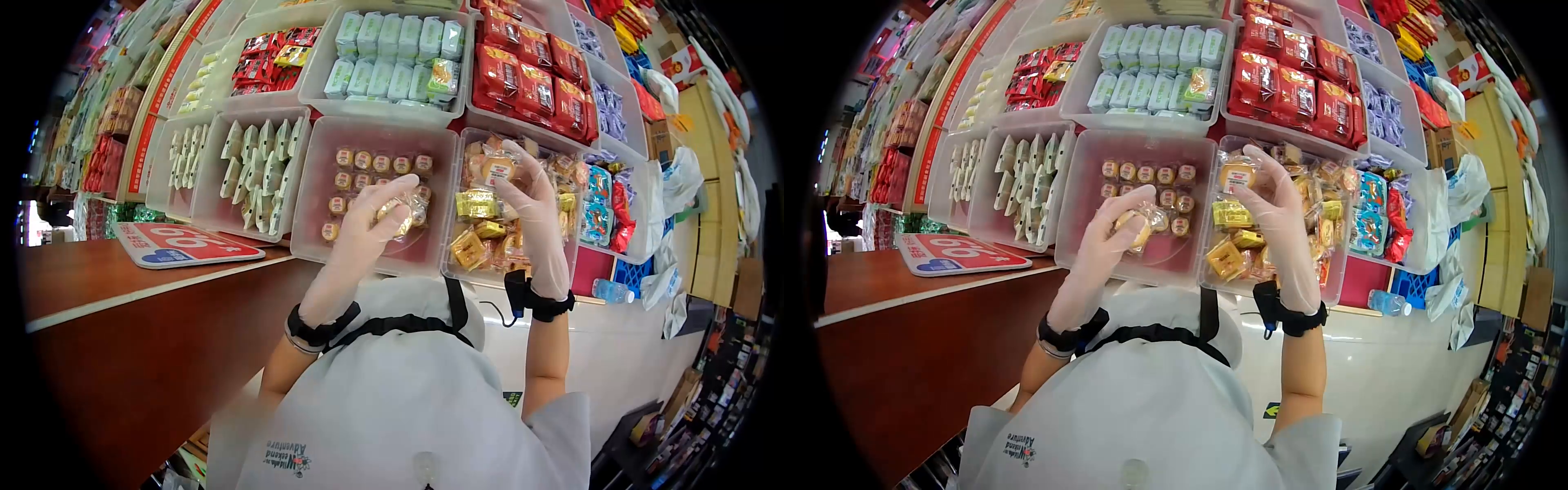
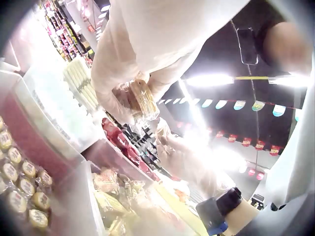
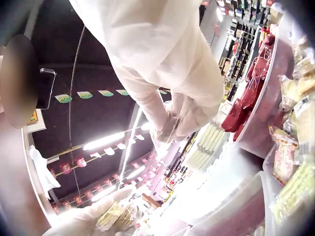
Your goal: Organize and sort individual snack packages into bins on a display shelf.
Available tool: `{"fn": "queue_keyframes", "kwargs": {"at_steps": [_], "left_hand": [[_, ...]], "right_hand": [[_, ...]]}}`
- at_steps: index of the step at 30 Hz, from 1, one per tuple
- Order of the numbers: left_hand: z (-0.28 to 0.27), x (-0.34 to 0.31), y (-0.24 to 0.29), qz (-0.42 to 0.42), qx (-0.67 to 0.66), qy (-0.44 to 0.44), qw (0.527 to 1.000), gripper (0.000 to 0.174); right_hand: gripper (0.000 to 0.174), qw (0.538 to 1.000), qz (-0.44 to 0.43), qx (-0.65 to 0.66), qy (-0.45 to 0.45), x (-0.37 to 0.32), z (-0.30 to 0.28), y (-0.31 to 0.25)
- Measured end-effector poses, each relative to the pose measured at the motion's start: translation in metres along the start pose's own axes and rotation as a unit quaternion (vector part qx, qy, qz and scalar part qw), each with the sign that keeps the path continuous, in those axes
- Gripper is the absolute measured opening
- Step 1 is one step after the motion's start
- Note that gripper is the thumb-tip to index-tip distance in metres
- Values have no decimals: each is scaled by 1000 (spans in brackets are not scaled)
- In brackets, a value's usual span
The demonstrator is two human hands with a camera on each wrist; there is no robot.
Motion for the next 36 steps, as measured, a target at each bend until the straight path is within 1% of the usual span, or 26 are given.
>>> {"fn": "queue_keyframes", "kwargs": {"at_steps": [1,2,4,5,6,8,9,10,12,13,14,16,17,18,20,21,22,24,25,27,28,30,31,33,34,36], "left_hand": [[-6,-2,-1,7,-11,10,1000,35],[-9,-5,-2,5,-12,11,1000,35],[-26,-11,-12,-25,-56,54,997,34],[-35,-13,-21,-2,-16,69,997,36],[-40,-16,-23,-5,-16,72,997,36],[-51,-25,-32,-31,-77,93,992,37],[-57,-28,-33,-38,-73,100,992,38],[-61,-31,-33,-43,-73,104,991,38],[-72,-41,-36,-92,-104,141,980,39],[-75,-44,-28,-99,-115,153,977,39],[-79,-46,-32,-101,-117,157,975,39],[-87,-48,-37,-80,-101,153,980,39],[-89,-50,-38,-83,-103,158,978,39],[-92,-52,-38,-80,-109,166,977,38],[-96,-57,-39,-82,-116,181,973,38],[-96,-59,-44,-100,-133,188,968,38],[-95,-60,-48,-118,-151,194,962,38],[-96,-61,-51,-124,-165,200,958,37],[-97,-60,-52,-114,-145,199,963,36],[-95,-57,-58,-103,-128,197,966,36],[-90,-54,-62,-103,-127,179,970,35],[-83,-51,-71,-103,-127,161,973,35],[-77,-47,-71,-85,-110,148,979,34],[-70,-43,-60,-61,-61,142,986,33],[-68,-42,-57,-61,-61,142,986,33],[-65,-39,-46,-26,-15,136,990,33]], "right_hand": [[57,999,-4,-41,-15,-2,5,0],[57,999,-2,-41,-17,-2,8,1],[58,998,-2,-40,-50,-2,25,4],[58,998,-14,-22,-55,-2,30,5],[58,998,-11,-23,-58,0,32,9],[55,995,34,-32,-85,4,40,24],[46,994,34,-66,-82,6,43,27],[46,993,39,-66,-86,9,48,32],[39,989,91,-69,-97,17,58,57],[33,987,74,-72,-123,19,67,60],[33,986,76,-74,-127,19,72,65],[32,978,94,-75,-173,17,91,76],[37,973,113,-90,-182,16,97,82],[37,971,116,-93,-189,16,102,85],[43,969,65,-107,-214,15,117,78],[49,970,111,-109,-189,11,121,76],[49,968,113,-111,-195,11,125,76],[49,964,100,-83,-232,9,135,72],[49,963,102,-86,-234,10,136,77],[45,965,42,17,-258,12,146,69],[45,965,42,15,-258,10,147,66],[38,966,94,26,-239,5,146,64],[38,966,93,25,-240,3,146,63],[34,961,158,-8,-227,-3,142,75],[34,961,158,-8,-227,-3,141,77],[40,957,139,-45,-252,-7,144,82]]}}
Point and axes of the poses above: each hand's wrist, its own x-axis towards the middle knuckle, its own z-axis out of the palm, y = z × x, the point moved 10 cm from there along x, towards the middle knuckle, and after that the axes turned 10 degrees about x, right-handed, at the moved point
